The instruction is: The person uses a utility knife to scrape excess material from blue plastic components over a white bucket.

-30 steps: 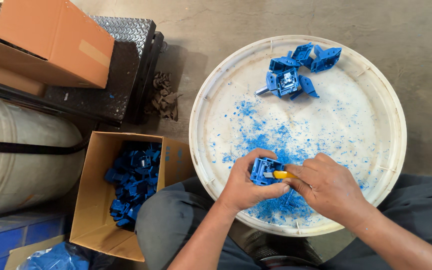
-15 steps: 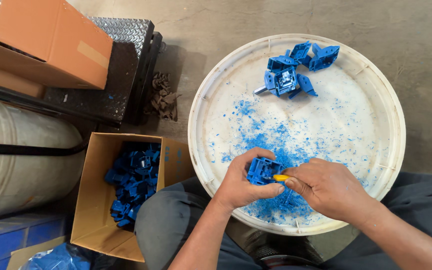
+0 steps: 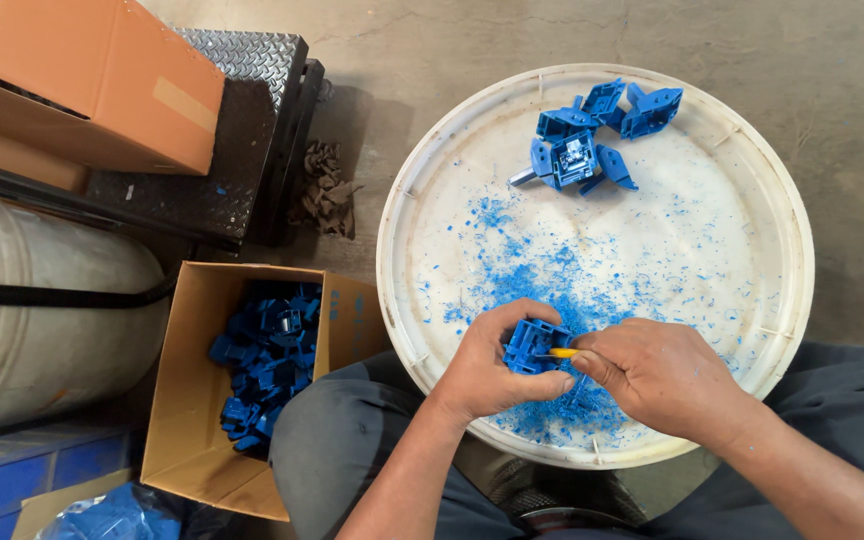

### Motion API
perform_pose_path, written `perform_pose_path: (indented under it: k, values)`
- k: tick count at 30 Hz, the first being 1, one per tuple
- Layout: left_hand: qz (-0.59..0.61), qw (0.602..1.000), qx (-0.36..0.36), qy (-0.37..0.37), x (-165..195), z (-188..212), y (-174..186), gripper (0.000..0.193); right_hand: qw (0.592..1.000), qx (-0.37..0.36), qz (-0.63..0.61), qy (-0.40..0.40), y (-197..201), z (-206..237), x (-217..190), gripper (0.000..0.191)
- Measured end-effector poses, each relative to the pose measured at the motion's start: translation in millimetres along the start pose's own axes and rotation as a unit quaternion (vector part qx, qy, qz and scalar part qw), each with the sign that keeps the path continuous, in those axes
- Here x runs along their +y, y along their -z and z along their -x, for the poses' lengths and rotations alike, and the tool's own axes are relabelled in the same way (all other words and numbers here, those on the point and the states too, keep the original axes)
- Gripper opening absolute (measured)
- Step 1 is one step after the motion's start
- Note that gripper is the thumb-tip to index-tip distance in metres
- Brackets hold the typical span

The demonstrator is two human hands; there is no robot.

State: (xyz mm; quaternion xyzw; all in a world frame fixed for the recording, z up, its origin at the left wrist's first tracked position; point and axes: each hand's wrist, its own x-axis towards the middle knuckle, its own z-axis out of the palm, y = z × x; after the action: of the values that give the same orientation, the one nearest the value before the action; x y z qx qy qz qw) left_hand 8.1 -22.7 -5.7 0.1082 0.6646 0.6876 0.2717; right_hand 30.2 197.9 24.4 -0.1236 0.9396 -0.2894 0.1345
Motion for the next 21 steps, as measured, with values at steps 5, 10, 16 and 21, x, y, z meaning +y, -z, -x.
perform_pose_path:
  k: [5,10,16,21]
  values:
    - [0.002,1.000,0.021,-0.021,-3,2,-4,0.053,0.999,0.028,0.010,-0.012,-1,2,-5,0.032]
    - [0.011,0.999,0.025,-0.031,-3,2,-5,0.055,0.999,0.025,-0.012,-0.039,-2,2,-7,0.032]
    - [0.044,0.999,0.016,-0.003,2,2,-4,0.057,0.999,-0.005,-0.042,-0.019,0,2,4,0.034]
    - [0.076,0.997,0.025,-0.004,9,3,-1,0.068,0.979,0.006,-0.186,-0.088,-2,9,15,0.033]
